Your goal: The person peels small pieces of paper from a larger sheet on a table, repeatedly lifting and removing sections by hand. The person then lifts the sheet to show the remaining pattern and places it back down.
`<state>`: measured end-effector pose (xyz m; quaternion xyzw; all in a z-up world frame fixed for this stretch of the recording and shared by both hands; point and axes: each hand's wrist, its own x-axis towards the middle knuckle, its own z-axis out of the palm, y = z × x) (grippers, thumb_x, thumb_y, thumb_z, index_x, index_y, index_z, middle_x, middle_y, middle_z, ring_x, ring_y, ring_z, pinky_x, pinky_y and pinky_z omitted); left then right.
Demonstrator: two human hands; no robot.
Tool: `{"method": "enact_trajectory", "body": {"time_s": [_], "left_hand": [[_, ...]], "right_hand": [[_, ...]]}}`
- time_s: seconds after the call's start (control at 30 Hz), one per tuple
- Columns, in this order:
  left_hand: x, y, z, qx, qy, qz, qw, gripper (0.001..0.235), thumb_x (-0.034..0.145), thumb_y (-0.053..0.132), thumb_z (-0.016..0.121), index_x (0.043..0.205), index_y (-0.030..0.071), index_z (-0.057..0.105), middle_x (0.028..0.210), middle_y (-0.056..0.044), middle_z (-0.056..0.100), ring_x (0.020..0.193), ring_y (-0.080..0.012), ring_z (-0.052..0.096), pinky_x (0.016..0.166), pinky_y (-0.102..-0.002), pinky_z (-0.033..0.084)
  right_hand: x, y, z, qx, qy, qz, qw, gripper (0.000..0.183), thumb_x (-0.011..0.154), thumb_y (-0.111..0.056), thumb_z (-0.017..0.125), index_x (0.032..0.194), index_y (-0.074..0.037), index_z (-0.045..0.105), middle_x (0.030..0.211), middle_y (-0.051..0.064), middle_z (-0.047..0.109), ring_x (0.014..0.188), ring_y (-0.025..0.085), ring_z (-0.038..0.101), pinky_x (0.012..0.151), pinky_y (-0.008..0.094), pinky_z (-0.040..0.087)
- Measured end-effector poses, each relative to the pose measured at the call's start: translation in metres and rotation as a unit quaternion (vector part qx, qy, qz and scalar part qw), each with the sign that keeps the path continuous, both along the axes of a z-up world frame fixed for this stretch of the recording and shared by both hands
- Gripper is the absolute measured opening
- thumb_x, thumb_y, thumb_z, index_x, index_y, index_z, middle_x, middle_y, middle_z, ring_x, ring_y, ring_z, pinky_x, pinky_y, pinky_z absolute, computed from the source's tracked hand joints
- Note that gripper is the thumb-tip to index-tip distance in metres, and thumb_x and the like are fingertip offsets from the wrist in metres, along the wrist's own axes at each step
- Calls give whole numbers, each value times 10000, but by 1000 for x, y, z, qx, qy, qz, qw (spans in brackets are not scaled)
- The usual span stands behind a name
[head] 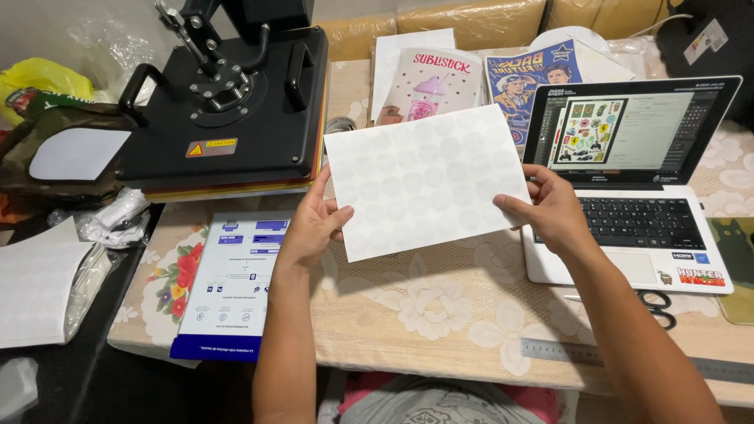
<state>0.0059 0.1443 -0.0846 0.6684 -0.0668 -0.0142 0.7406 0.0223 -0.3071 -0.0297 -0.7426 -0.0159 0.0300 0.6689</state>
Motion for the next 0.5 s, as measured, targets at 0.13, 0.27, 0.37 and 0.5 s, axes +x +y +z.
{"method": "enact_trajectory", "body": {"time_s": [0.13, 0.27, 0.37, 0.5], "left_hand": [[-11, -9, 13, 17, -9, 24, 1000, 976, 1053, -25, 714, 1842, 210, 188, 1147, -240, 806, 841, -283, 857, 602, -354, 730], [-22, -9, 17, 25, -17, 37, 999, 982, 1055, -33, 708, 1843, 218, 180, 1169, -255, 803, 867, -303, 858, 631, -395, 739], [-35, -12, 29, 35, -25, 44, 998, 977, 1054, -34, 701, 1841, 200, 171, 1176, -250, 795, 884, -291, 853, 649, -391, 743], [-58, -19, 44, 16, -33, 41, 998, 937, 1020, -37, 711, 1807, 150, 237, 1143, -245, 786, 847, -262, 837, 624, -380, 751]], "right_hand": [[2, -3, -5, 10, -18, 14, 1000, 656, 932, 33, 866, 1527, 97, 598, 1215, 310, 800, 900, 354, 825, 641, 413, 684], [4, -4, -9, 12, -9, 17, 1000, 654, 930, 45, 865, 1529, 84, 603, 1233, 323, 793, 925, 394, 826, 666, 444, 682], [6, -5, -15, 12, -5, 22, 1000, 626, 941, 39, 856, 1519, 73, 617, 1233, 328, 795, 919, 403, 826, 670, 457, 682], [3, -5, -13, -6, -6, 37, 999, 594, 977, 17, 839, 1533, 42, 632, 1254, 327, 798, 893, 397, 822, 664, 467, 678]]}}
